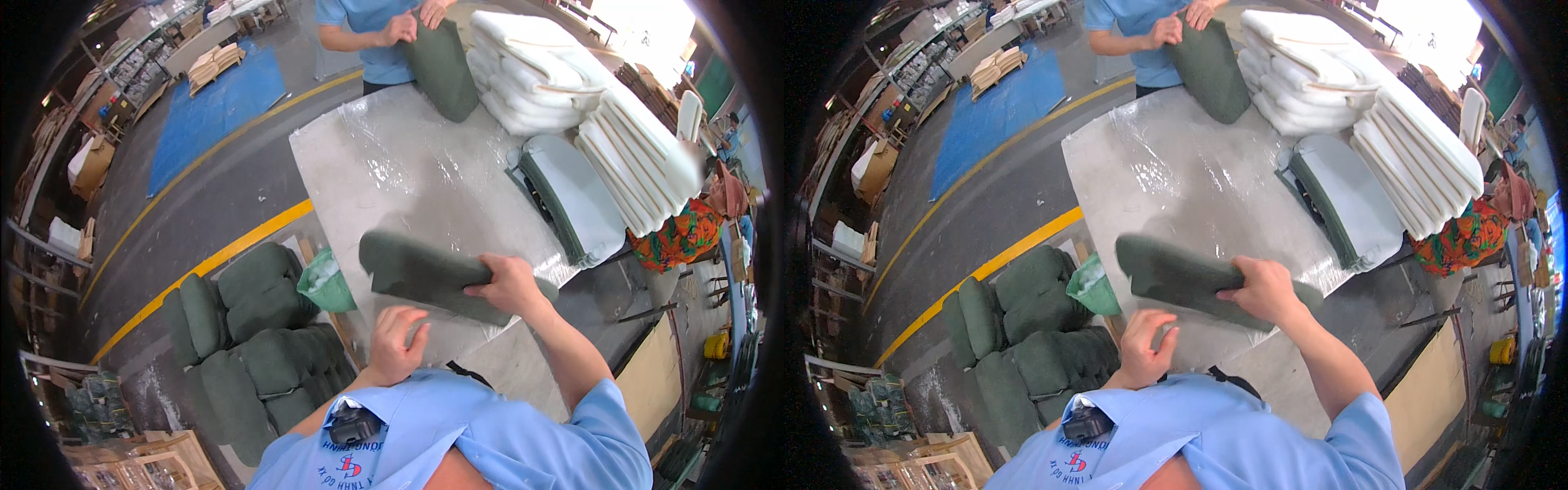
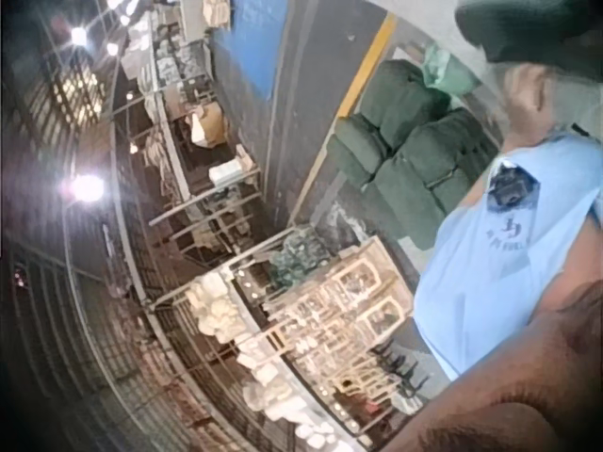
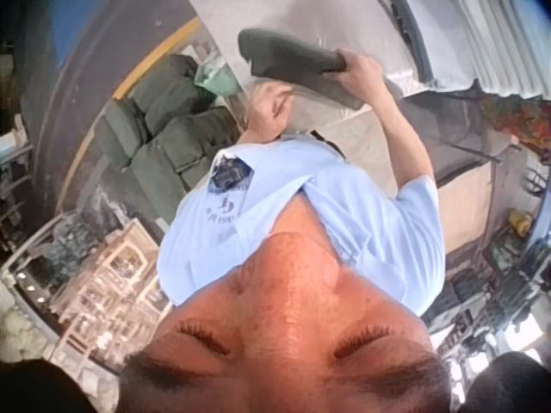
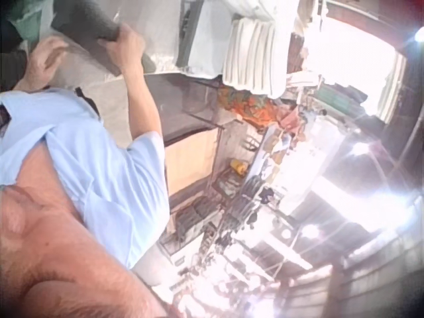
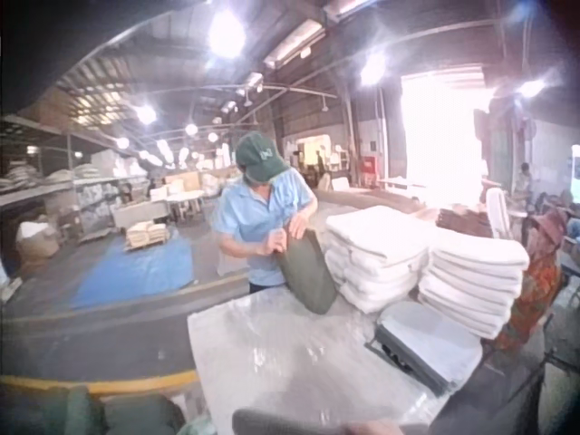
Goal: The person inserts white foam inserts into green fabric covers, aligns edges, and places the finished cushions on a nearby pallet. The person repeats this process for multiple cushions.
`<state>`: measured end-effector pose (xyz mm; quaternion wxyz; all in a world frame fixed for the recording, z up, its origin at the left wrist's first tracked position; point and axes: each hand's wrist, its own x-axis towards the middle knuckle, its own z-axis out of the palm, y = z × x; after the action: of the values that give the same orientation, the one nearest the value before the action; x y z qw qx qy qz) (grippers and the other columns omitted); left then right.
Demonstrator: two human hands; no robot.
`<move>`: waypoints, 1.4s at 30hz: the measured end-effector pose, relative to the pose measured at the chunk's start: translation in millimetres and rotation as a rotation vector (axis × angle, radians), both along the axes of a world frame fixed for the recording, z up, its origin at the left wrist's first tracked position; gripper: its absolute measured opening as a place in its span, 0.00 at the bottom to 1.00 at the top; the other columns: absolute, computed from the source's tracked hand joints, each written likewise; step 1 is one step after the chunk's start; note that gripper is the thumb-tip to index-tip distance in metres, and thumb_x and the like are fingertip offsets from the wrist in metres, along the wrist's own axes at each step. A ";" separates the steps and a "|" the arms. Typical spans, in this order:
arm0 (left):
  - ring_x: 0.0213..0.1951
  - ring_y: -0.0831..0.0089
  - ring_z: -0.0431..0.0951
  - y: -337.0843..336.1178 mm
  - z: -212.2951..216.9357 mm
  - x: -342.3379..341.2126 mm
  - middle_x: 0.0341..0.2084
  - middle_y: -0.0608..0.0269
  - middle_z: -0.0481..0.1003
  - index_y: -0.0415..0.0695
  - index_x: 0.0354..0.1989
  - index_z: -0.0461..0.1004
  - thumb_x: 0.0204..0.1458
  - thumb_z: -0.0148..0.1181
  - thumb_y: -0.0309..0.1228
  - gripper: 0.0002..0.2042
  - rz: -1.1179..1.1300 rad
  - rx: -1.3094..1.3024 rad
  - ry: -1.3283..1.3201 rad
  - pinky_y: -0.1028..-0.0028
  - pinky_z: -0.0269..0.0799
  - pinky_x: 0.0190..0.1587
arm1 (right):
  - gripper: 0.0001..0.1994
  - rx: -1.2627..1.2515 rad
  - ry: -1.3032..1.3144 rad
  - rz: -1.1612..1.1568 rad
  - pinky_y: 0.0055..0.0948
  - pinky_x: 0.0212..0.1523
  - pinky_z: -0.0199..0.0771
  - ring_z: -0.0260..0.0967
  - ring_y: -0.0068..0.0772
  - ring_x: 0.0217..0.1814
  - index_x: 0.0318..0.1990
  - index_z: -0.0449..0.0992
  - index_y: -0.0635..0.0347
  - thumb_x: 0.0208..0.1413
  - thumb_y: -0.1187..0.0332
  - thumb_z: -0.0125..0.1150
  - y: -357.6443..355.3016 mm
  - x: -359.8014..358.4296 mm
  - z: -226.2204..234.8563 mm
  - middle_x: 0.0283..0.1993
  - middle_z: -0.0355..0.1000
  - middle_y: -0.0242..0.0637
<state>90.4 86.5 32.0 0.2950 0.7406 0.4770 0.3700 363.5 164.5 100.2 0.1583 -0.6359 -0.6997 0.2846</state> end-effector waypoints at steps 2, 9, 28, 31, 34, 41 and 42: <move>0.56 0.49 0.77 2.4 -24.8 -9.7 0.57 0.46 0.75 0.41 0.65 0.70 0.58 0.70 0.30 0.27 0.104 -0.317 -0.077 0.55 0.74 0.58 | 0.22 -0.023 0.191 -0.206 0.41 0.44 0.80 0.83 0.41 0.41 0.45 0.82 0.66 0.49 0.60 0.81 -5.8 9.6 15.9 0.33 0.83 0.43; 0.52 0.71 0.78 113.4 0.9 9.3 0.52 0.56 0.80 0.35 0.66 0.70 0.67 0.65 0.41 0.27 -0.018 -0.716 -0.570 0.67 0.74 0.57 | 0.33 -0.016 1.268 -0.647 0.41 0.62 0.77 0.78 0.42 0.58 0.65 0.71 0.68 0.52 0.72 0.79 -51.7 -11.0 -0.1 0.58 0.79 0.46; 0.47 0.43 0.78 85.9 -96.2 -8.0 0.43 0.42 0.76 0.45 0.58 0.81 0.69 0.55 0.46 0.21 -0.450 -0.311 0.593 0.52 0.74 0.50 | 0.22 -0.578 0.799 0.087 0.34 0.49 0.80 0.81 0.31 0.48 0.62 0.78 0.62 0.69 0.56 0.64 -136.9 14.3 -3.0 0.55 0.81 0.38; 0.44 0.47 0.80 86.6 -86.5 -8.4 0.39 0.46 0.77 0.47 0.56 0.82 0.68 0.57 0.45 0.18 -0.320 -0.297 0.457 0.53 0.74 0.46 | 0.25 -0.454 0.831 -0.440 0.28 0.33 0.81 0.81 0.30 0.41 0.65 0.75 0.65 0.63 0.67 0.71 -79.7 38.2 -18.9 0.55 0.79 0.41; 0.40 0.49 0.80 88.6 -82.0 -6.1 0.34 0.49 0.77 0.47 0.54 0.83 0.68 0.59 0.44 0.17 -0.343 -0.219 0.320 0.54 0.73 0.43 | 0.24 -0.628 0.665 -0.577 0.25 0.25 0.76 0.82 0.28 0.36 0.64 0.73 0.64 0.64 0.67 0.70 -41.5 52.9 -87.5 0.55 0.77 0.41; 0.41 0.50 0.85 114.8 -72.2 -50.6 0.35 0.46 0.85 0.44 0.46 0.86 0.56 0.70 0.52 0.23 -0.380 -0.556 0.455 0.58 0.78 0.46 | 0.17 -0.946 0.685 -0.560 0.22 0.19 0.69 0.78 0.25 0.28 0.61 0.73 0.55 0.69 0.63 0.66 -4.3 26.8 -130.6 0.43 0.76 0.33; 0.34 0.59 0.85 127.3 -56.3 -51.5 0.29 0.49 0.84 0.39 0.46 0.86 0.56 0.71 0.52 0.25 -0.400 -0.755 0.611 0.60 0.77 0.40 | 0.16 -0.932 0.770 -0.669 0.22 0.19 0.68 0.77 0.24 0.27 0.61 0.73 0.54 0.71 0.62 0.64 -6.0 26.9 -134.2 0.40 0.75 0.31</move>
<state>38.9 213.9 -24.3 0.4537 0.7335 0.4907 -0.1239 390.4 158.5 -34.0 0.1849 -0.6729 -0.1648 0.6970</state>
